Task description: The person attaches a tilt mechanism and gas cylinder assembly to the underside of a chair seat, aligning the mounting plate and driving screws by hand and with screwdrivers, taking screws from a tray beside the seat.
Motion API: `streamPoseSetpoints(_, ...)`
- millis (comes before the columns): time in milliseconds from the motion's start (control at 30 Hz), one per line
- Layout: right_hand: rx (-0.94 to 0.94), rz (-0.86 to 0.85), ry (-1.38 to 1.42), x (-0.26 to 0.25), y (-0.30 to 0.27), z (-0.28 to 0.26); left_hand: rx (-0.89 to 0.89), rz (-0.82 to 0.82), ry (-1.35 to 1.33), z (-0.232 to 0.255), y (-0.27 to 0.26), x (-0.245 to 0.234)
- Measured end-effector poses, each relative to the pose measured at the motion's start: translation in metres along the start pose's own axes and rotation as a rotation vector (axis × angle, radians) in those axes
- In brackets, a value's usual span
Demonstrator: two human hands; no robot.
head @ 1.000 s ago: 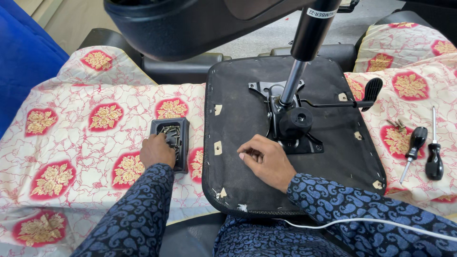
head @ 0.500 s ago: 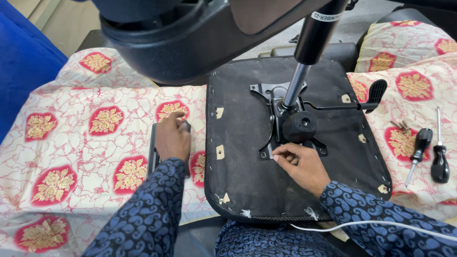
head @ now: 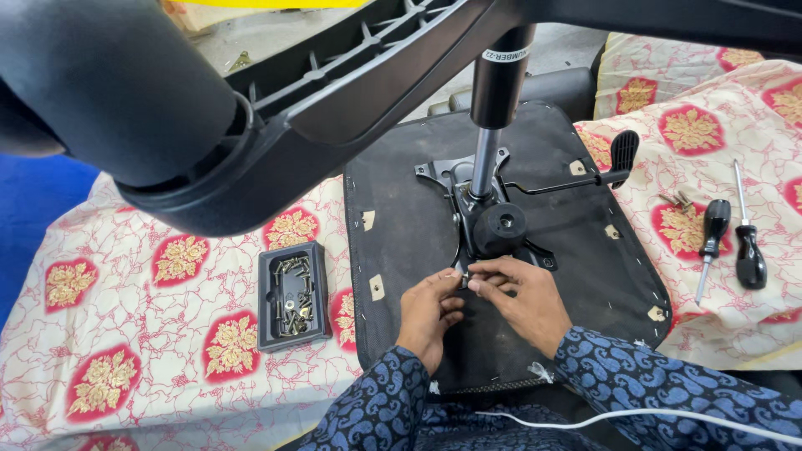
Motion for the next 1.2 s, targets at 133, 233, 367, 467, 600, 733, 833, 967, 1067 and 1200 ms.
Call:
streamPoseSetpoints(133,0.018,-0.027,-0.040,0.004,0.005,0.000,0.003,0.003,0.109,-0.006,0.003,-0.006)
streamPoseSetpoints(233,-0.015,-0.049,-0.092,0.013,0.008,0.000,0.308,0.061,0.332,-0.004,0.005,-0.009)
streamPoseSetpoints(367,-0.159,-0.027,-0.117,0.024,0.008,-0.005,0.607,0.192,0.575,0.004,0.001,-0.010)
streamPoseSetpoints(467,-0.141,-0.017,-0.033,0.022,0.008,-0.003,0.652,0.300,0.652,0.015,-0.001,-0.004)
streamPoseSetpoints(600,-0.046,0.039,-0.026,-0.001,-0.005,0.015,0.587,0.412,0.787,0.018,-0.003,0.005)
streamPoseSetpoints(733,0.060,0.251,-0.081,-0.046,-0.017,0.052,0.805,0.437,0.920,0.011,-0.008,0.007)
streamPoseSetpoints(833,0.097,0.427,-0.056,-0.087,-0.007,0.088,0.894,0.428,0.931,0.006,-0.007,0.006)
streamPoseSetpoints(967,0.090,0.697,-0.226,-0.158,0.033,0.145,0.933,0.442,0.945,0.003,-0.006,0.005)
streamPoseSetpoints(1067,0.060,0.883,-0.591,-0.209,0.049,0.193,0.994,0.442,0.957,0.001,-0.008,0.006)
streamPoseSetpoints(1200,0.140,1.030,-0.744,-0.252,0.058,0.249,0.995,0.439,0.988,0.000,-0.008,0.005)
Point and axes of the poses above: each hand's wrist, its own y-axis towards the middle knuckle, its own x-axis out of the palm, z = x × y, the point moved 2 cm from there along y, towards the middle knuckle, and after that the axes turned 9 degrees about z, right-handed, at the moved point
